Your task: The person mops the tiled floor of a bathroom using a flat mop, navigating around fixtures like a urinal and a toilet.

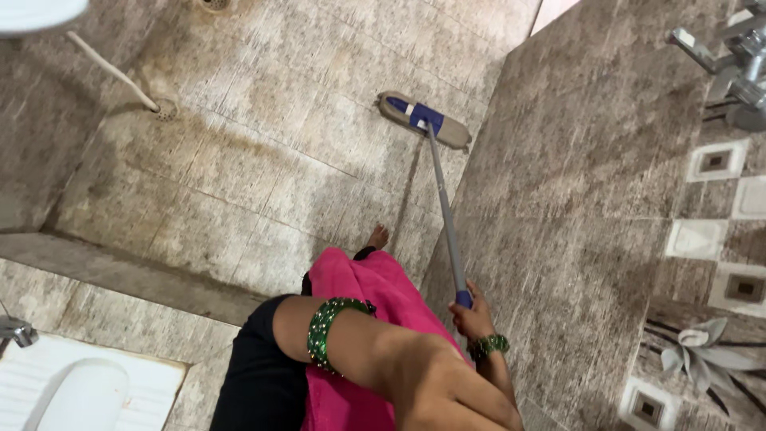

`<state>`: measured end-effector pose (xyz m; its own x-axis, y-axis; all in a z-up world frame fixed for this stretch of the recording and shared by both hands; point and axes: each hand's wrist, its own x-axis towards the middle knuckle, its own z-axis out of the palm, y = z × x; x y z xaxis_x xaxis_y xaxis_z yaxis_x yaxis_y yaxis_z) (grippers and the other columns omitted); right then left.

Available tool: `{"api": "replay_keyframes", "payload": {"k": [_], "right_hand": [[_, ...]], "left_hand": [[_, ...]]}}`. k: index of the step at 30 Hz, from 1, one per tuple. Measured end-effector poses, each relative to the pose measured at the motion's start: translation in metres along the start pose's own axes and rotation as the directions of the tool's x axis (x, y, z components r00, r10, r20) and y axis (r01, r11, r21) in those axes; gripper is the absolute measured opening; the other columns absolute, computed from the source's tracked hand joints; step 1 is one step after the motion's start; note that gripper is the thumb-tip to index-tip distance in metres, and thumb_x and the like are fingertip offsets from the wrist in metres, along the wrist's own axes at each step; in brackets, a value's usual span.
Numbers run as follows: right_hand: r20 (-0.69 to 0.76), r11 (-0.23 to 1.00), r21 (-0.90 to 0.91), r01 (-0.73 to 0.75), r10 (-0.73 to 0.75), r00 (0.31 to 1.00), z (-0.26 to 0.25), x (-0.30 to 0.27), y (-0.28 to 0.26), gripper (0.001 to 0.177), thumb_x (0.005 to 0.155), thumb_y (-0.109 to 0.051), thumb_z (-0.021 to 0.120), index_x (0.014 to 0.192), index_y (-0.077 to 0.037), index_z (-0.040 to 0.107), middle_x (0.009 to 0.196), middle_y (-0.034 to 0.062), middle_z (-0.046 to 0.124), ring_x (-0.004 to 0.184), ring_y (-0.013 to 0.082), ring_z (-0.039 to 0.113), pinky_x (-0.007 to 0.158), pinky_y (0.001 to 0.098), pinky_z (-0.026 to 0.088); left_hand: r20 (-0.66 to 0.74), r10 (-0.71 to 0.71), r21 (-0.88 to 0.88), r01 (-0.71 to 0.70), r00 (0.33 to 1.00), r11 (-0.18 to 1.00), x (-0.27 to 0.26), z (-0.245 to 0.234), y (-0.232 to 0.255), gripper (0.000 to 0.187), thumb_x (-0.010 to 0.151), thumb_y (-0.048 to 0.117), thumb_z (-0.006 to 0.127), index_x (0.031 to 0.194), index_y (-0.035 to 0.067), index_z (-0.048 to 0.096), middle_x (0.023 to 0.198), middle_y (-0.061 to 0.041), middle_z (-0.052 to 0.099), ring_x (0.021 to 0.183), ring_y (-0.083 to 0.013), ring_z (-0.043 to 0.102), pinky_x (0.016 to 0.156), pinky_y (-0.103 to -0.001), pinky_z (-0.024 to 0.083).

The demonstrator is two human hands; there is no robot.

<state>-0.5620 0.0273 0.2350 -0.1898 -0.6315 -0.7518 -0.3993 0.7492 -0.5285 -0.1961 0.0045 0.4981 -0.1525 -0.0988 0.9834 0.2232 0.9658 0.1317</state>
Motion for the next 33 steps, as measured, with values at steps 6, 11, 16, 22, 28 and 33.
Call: {"api": "replay_keyframes", "payload": {"k": [6,11,16,22,28,33], "right_hand": [[0.013,0.999,0.002,0.049,-0.049,0.999,0.015,0.087,-0.057,0.091,0.083,0.001,0.069,0.159,-0.019,0.023,0.072,0.0050,0.055,0.047,0.0145,0.048,0.037,0.0308,0.036],[-0.002,0.995,-0.069,0.067,-0.067,0.998,0.011,0.185,-0.111,0.096,0.082,0.004,0.071,0.160,-0.018,0.021,0.076,0.0068,0.056,0.049,0.0152,0.049,0.038,0.0314,0.037],[0.014,0.986,-0.146,0.081,-0.080,0.997,-0.015,0.263,-0.186,0.096,0.085,0.007,0.069,0.161,-0.018,0.017,0.077,0.0081,0.058,0.049,0.0151,0.049,0.039,0.0327,0.037],[0.016,0.968,-0.219,0.124,-0.123,0.992,-0.049,0.366,-0.278,0.089,0.083,0.013,0.066,0.158,-0.016,0.027,0.078,0.0068,0.056,0.048,0.0168,0.049,0.038,0.0344,0.034],[0.087,0.964,-0.264,0.038,-0.015,0.996,-0.102,0.440,-0.368,0.080,0.090,0.001,0.065,0.156,-0.022,0.027,0.069,0.0081,0.054,0.049,0.0162,0.047,0.039,0.0326,0.035],[0.214,0.991,0.071,-0.112,0.094,0.972,-0.109,0.490,-0.382,0.026,0.095,-0.007,0.063,0.119,-0.003,0.051,0.067,0.0096,0.057,0.049,0.0187,0.056,0.042,0.0309,0.047]], "left_hand": [[-0.014,0.092,0.112,-0.090,0.996,0.990,0.021,-0.015,-0.049,0.014,0.090,-0.004,0.060,0.098,-0.011,0.069,0.104,-0.020,0.072,0.091,-0.0274,0.074,0.082,-0.033,0.063],[-0.029,0.130,0.240,-0.119,0.991,0.963,0.030,-0.007,-0.101,0.012,0.087,-0.005,0.062,0.093,-0.011,0.070,0.102,-0.020,0.073,0.088,-0.0285,0.075,0.082,-0.034,0.064],[-0.043,0.092,0.432,-0.065,0.995,0.899,0.036,0.016,-0.168,0.003,0.084,-0.007,0.066,0.084,-0.009,0.069,0.095,-0.018,0.073,0.084,-0.0244,0.077,0.077,-0.031,0.067],[-0.077,-0.322,0.309,0.330,0.944,0.892,0.024,0.046,-0.229,0.017,0.096,-0.002,0.065,0.108,-0.012,0.072,0.107,-0.014,0.073,0.093,-0.0238,0.074,0.069,-0.029,0.059],[-0.205,-0.231,0.514,0.305,0.951,0.802,0.039,0.059,-0.285,0.014,0.091,-0.007,0.064,0.103,-0.010,0.071,0.109,-0.012,0.073,0.092,-0.0220,0.075,0.070,-0.029,0.060],[-0.140,-0.309,0.543,0.334,0.941,0.771,0.028,0.074,-0.305,0.018,0.095,-0.005,0.058,0.105,-0.015,0.071,0.109,-0.016,0.072,0.090,-0.0224,0.073,0.072,-0.028,0.061]]}}
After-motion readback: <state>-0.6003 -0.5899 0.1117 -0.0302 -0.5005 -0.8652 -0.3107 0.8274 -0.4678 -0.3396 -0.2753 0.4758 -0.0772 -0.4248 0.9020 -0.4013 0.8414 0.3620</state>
